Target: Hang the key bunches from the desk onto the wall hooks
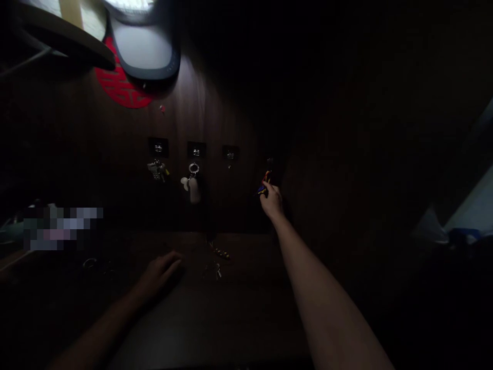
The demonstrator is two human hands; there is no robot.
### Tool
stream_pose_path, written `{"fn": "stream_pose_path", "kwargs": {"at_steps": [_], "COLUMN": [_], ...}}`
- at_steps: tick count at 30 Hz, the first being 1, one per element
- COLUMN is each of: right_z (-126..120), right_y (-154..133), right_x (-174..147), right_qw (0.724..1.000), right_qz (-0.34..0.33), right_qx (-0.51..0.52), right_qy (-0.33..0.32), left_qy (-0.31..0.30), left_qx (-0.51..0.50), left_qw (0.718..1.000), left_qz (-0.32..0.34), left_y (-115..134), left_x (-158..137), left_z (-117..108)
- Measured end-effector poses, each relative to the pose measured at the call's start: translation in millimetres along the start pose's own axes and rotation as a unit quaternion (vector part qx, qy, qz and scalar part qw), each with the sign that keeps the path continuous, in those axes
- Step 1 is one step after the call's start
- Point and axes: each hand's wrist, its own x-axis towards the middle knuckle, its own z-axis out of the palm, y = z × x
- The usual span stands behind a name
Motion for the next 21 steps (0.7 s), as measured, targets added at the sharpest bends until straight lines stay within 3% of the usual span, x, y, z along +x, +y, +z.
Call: {"fn": "stream_pose_path", "kwargs": {"at_steps": [13,21], "right_z": [11.6,19.8], "right_y": [-0.9,-10.7], "right_x": [-60.1,-101.6], "right_qw": [0.998,0.991], "right_qz": [0.013,0.051], "right_qx": [0.066,0.109], "right_qy": [-0.006,-0.060], "left_qy": [-0.009,-0.009], "left_qx": [0.000,-0.002], "left_qw": [1.000,1.000], "left_qz": [-0.013,-0.007], "left_y": [1.1,-0.9], "left_x": [-0.4,-0.7], "left_z": [0.0,0.9]}}
